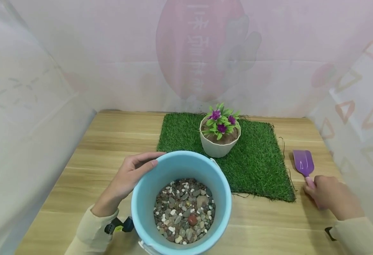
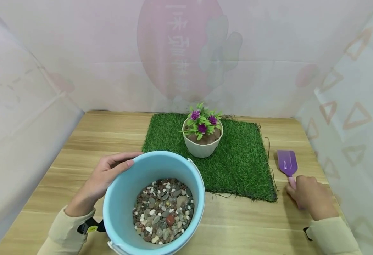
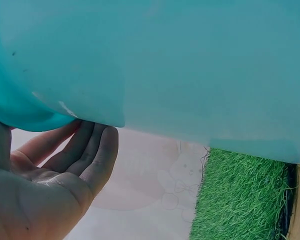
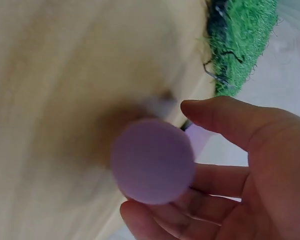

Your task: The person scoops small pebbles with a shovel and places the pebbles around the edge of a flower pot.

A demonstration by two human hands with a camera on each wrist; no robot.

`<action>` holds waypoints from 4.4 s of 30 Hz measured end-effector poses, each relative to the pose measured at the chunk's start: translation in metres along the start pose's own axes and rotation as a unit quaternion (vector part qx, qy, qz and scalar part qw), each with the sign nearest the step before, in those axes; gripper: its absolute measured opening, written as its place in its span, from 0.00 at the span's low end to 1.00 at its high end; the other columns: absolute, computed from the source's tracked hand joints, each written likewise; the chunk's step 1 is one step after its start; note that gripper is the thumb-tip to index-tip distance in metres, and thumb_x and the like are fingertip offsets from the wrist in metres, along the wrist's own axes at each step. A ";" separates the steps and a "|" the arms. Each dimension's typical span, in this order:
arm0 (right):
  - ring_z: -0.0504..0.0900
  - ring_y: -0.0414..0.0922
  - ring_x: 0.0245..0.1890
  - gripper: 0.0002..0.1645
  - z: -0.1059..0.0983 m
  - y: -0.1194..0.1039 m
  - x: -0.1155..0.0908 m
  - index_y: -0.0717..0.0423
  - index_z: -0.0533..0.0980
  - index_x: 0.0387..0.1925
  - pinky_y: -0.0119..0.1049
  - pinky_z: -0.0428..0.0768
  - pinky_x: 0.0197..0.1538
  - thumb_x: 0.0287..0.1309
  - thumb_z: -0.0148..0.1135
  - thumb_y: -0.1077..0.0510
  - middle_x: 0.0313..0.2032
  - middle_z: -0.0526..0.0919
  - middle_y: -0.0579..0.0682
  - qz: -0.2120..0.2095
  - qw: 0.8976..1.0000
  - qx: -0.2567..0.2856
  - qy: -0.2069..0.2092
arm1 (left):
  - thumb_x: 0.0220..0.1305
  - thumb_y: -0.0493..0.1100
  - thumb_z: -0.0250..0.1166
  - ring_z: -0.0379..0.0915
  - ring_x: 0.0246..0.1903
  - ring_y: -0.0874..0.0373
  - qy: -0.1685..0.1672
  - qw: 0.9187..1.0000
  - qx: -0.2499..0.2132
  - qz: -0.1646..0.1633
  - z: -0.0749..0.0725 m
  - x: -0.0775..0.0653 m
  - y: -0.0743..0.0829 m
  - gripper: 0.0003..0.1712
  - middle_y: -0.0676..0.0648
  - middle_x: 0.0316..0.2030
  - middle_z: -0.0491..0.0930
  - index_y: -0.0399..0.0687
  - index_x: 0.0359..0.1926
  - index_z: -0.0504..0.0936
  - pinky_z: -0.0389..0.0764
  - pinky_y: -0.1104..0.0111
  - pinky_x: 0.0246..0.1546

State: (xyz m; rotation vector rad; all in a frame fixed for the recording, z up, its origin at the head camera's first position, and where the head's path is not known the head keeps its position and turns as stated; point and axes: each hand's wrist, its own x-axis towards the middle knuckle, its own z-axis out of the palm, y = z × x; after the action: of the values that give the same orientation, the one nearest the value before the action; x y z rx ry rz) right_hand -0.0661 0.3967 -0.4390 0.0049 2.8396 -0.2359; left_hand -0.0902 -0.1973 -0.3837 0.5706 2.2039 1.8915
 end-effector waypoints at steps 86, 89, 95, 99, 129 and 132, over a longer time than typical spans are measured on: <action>0.60 0.00 0.31 0.14 -0.042 -0.044 -0.025 0.64 0.90 0.38 0.14 0.68 0.20 0.46 0.81 0.64 0.31 0.89 0.67 -0.089 0.901 0.155 0.396 | 0.82 0.40 0.57 0.91 0.46 0.42 -0.005 1.000 0.002 -0.009 0.000 0.001 0.003 0.19 0.32 0.57 0.86 0.39 0.66 0.81 0.96 0.50 0.41; 0.63 0.01 0.31 0.14 -0.046 -0.048 -0.027 0.61 0.91 0.37 0.15 0.69 0.19 0.45 0.82 0.64 0.31 0.90 0.63 -0.118 0.891 0.151 0.412 | 0.81 0.41 0.57 0.91 0.46 0.42 -0.003 1.000 0.010 -0.012 0.000 0.001 0.005 0.19 0.33 0.57 0.86 0.40 0.66 0.81 0.96 0.51 0.41; 0.67 0.02 0.34 0.15 -0.056 -0.057 -0.029 0.58 0.91 0.38 0.13 0.72 0.20 0.44 0.83 0.65 0.37 0.88 0.25 -0.158 0.879 0.149 0.425 | 0.80 0.41 0.59 0.91 0.45 0.46 0.005 0.999 0.020 -0.033 -0.001 0.000 0.009 0.19 0.33 0.56 0.86 0.41 0.65 0.82 0.96 0.54 0.41; 0.70 0.02 0.37 0.17 -0.063 -0.062 -0.031 0.60 0.91 0.38 0.10 0.75 0.24 0.42 0.83 0.66 0.39 0.79 0.09 -0.172 0.874 0.155 0.426 | 0.80 0.42 0.59 0.91 0.44 0.43 0.006 0.999 0.009 -0.053 -0.002 -0.001 0.011 0.20 0.33 0.56 0.86 0.41 0.66 0.81 0.96 0.52 0.39; 0.85 0.15 0.42 0.17 -0.110 -0.124 -0.060 0.57 0.92 0.41 0.06 0.79 0.34 0.46 0.82 0.67 0.42 0.90 0.29 -0.311 0.847 0.190 0.388 | 0.78 0.39 0.61 0.91 0.48 0.50 0.024 0.999 0.012 -0.036 0.003 -0.001 0.009 0.20 0.34 0.59 0.85 0.38 0.66 0.80 0.96 0.56 0.45; 0.86 0.18 0.45 0.12 -0.115 -0.134 -0.062 0.56 0.92 0.42 0.06 0.80 0.42 0.55 0.80 0.61 0.41 0.93 0.40 -0.349 0.833 0.196 0.381 | 0.78 0.39 0.61 0.90 0.48 0.50 0.024 0.999 0.015 -0.034 0.004 -0.001 0.009 0.20 0.34 0.59 0.85 0.37 0.66 0.80 0.96 0.56 0.45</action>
State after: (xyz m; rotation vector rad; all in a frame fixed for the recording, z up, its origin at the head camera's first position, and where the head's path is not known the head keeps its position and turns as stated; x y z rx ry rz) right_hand -0.0436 0.2840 -0.2907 -1.0976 3.3389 -1.2063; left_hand -0.0867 -0.1931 -0.3757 0.4527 2.2541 1.8612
